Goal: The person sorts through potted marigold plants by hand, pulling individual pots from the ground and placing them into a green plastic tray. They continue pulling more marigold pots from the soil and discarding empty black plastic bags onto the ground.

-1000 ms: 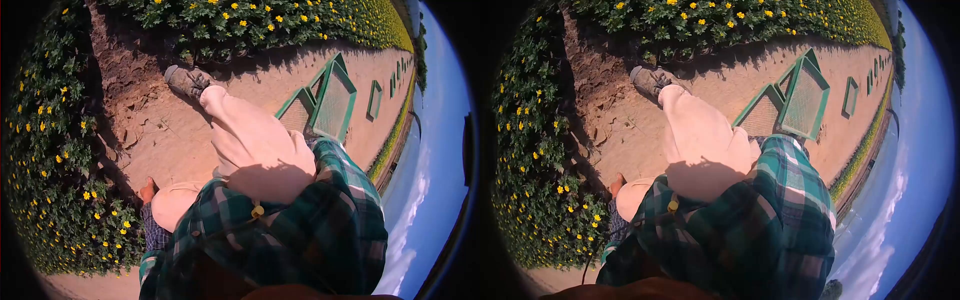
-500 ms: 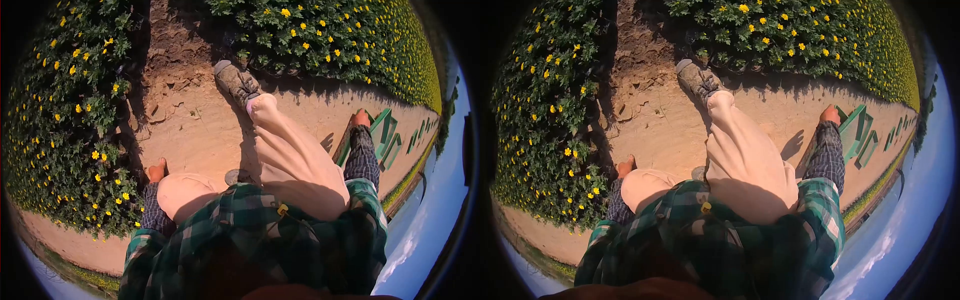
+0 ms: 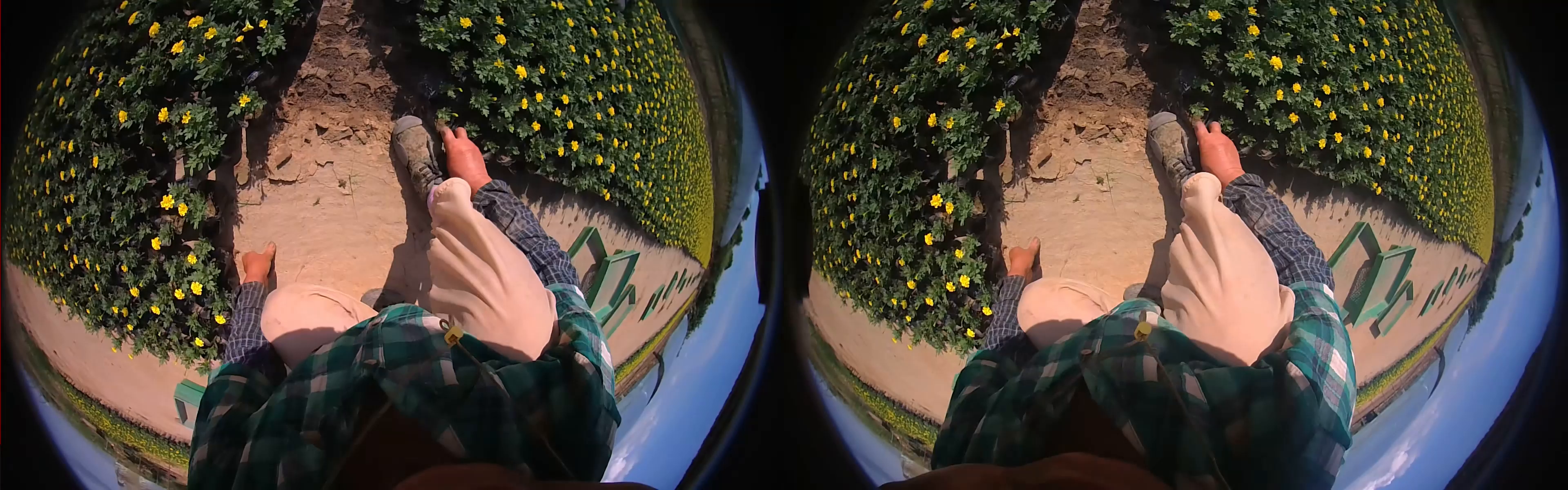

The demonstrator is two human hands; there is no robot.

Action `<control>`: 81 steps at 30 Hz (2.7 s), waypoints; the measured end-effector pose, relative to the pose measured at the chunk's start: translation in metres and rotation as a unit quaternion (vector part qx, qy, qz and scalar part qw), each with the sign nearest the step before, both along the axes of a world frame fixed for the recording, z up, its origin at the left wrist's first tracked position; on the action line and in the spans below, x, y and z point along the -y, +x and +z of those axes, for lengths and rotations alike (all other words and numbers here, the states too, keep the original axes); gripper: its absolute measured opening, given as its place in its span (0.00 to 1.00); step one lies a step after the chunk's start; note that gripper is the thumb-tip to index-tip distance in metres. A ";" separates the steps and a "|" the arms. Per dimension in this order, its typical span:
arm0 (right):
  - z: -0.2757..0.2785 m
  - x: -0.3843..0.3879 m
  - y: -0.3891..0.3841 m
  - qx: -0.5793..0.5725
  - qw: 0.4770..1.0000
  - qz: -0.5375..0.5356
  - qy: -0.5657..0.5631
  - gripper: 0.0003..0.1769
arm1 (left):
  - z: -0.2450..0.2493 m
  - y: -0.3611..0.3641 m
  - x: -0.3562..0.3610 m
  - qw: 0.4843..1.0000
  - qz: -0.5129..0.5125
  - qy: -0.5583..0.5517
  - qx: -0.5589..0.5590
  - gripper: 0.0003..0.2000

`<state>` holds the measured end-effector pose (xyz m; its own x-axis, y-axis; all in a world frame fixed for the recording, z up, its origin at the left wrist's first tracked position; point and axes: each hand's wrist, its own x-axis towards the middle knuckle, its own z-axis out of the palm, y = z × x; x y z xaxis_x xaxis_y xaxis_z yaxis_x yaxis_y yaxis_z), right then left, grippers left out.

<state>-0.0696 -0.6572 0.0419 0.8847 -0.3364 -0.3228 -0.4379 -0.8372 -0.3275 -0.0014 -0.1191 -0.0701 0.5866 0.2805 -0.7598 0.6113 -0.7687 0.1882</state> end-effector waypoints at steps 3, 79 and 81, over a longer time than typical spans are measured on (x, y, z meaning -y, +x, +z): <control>-0.019 0.009 0.004 0.026 0.999 0.014 -0.017 0.09 | 0.008 0.003 0.009 0.999 -0.035 0.026 -0.031 0.33; -0.005 -0.297 0.135 0.134 0.817 0.546 0.125 0.08 | 0.039 -0.093 0.026 0.916 0.242 -0.185 0.261 0.12; 0.006 -0.280 0.114 0.225 0.836 0.451 0.215 0.08 | 0.073 -0.091 0.051 0.923 0.233 -0.206 0.228 0.10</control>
<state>0.0445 -0.3774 0.0482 0.7800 0.5956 0.1922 0.5578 -0.5223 -0.6450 -0.0920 -0.1703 0.0024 0.7605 0.3248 -0.5623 0.6423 -0.2487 0.7250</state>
